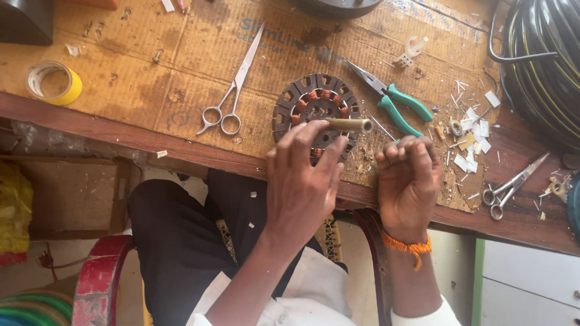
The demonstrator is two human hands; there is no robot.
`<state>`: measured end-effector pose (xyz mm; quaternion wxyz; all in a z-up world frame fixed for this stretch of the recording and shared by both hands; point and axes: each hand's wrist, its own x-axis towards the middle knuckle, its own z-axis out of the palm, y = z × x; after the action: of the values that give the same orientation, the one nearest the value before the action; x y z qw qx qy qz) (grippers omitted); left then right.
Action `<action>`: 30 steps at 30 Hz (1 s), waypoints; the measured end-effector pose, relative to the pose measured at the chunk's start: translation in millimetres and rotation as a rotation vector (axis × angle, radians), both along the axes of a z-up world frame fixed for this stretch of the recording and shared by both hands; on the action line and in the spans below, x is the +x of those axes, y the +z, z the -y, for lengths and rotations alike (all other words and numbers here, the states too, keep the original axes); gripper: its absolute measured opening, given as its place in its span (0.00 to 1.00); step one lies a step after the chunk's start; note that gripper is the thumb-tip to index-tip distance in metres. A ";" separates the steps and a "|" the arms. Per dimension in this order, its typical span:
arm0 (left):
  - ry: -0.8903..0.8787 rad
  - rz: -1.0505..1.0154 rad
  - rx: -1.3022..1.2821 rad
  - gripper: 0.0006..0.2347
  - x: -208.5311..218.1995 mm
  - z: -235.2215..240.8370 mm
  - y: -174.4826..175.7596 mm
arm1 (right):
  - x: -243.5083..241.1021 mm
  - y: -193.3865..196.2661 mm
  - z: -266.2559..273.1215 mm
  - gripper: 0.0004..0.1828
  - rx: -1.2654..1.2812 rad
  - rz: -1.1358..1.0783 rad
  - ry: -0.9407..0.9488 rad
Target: The person uses pliers to adjust copper windings on a circular motor stator and then inserts small white insulating pieces into the slots. The person rotates the stator to access different slots and continues inserting the pieces.
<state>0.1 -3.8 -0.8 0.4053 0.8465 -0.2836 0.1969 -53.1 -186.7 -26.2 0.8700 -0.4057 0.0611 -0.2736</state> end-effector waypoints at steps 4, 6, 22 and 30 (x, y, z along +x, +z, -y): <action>0.044 -0.092 -0.005 0.21 -2.0 5.2 -3.9 | -21.5 4.3 -9.2 0.08 -0.124 0.008 0.063; 0.071 -0.122 -0.061 0.17 -2.7 6.5 -4.7 | -30.2 5.8 -14.7 0.10 -0.240 0.051 0.090; 0.200 -0.169 -0.251 0.08 3.7 14.8 -11.2 | -19.4 9.0 -23.4 0.14 -0.592 0.057 -0.124; 0.198 -0.149 -0.145 0.10 6.7 14.6 -12.9 | -19.8 10.4 -25.1 0.14 -0.546 0.074 -0.074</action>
<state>6.8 -18.4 -13.7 0.4640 0.8510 -0.1531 0.1927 -72.9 -161.6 -15.8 0.7195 -0.6124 -0.0321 -0.3260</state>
